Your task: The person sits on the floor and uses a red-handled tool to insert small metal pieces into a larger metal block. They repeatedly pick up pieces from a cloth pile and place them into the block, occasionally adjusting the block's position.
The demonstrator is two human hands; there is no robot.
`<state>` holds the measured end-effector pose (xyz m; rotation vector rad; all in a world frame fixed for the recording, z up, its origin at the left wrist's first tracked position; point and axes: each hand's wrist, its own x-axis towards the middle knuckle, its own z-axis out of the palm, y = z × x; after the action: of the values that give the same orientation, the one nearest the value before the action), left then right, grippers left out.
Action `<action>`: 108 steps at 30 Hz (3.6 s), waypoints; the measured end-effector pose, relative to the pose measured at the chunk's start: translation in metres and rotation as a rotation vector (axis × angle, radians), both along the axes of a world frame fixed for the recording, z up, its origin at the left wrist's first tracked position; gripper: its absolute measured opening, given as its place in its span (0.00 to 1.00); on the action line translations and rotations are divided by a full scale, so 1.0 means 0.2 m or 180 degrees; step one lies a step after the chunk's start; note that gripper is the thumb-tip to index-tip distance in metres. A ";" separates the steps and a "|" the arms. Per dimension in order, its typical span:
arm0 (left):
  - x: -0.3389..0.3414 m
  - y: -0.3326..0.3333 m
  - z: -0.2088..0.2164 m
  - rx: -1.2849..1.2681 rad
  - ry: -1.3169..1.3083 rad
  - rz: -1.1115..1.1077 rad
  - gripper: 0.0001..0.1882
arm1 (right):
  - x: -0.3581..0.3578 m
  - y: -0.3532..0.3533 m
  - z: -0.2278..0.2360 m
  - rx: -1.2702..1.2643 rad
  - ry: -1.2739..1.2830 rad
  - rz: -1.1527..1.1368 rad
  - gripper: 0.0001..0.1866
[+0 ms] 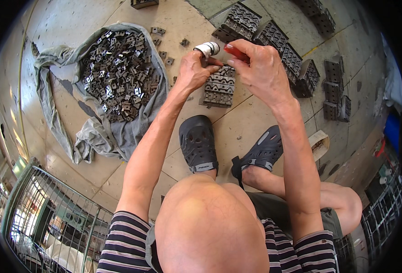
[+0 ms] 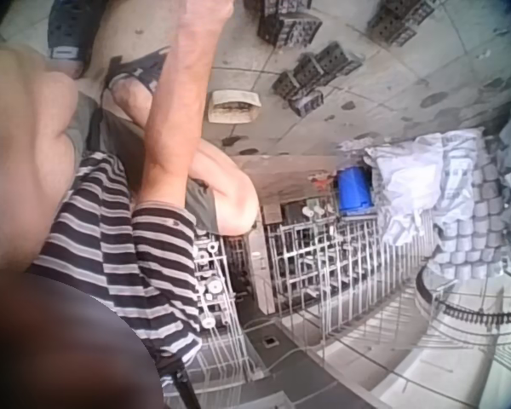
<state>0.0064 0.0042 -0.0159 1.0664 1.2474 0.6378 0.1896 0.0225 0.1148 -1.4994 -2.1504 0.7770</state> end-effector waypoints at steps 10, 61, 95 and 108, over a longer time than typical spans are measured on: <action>0.05 -0.01 0.00 0.0440 0.0031 0.0139 0.25 | 0.03 0.10 0.01 -0.0440 -0.0312 0.0336 0.06; 0.13 -0.09 -0.11 0.0563 -0.0591 0.0840 0.32 | -0.01 -0.17 -0.40 -0.0863 0.1800 -0.1051 0.09; 0.18 -0.36 0.08 0.0098 0.0780 0.0976 0.44 | 0.14 0.26 -0.15 -0.2521 0.0421 0.0395 0.22; 0.22 -0.50 0.18 0.0574 0.0976 0.0722 0.71 | 0.03 0.03 -0.17 -0.2520 0.2562 -0.1139 0.10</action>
<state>0.0507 -0.0964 0.0206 1.2141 1.6164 0.7918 0.1959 0.0287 0.0816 -1.4428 -0.9735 1.8200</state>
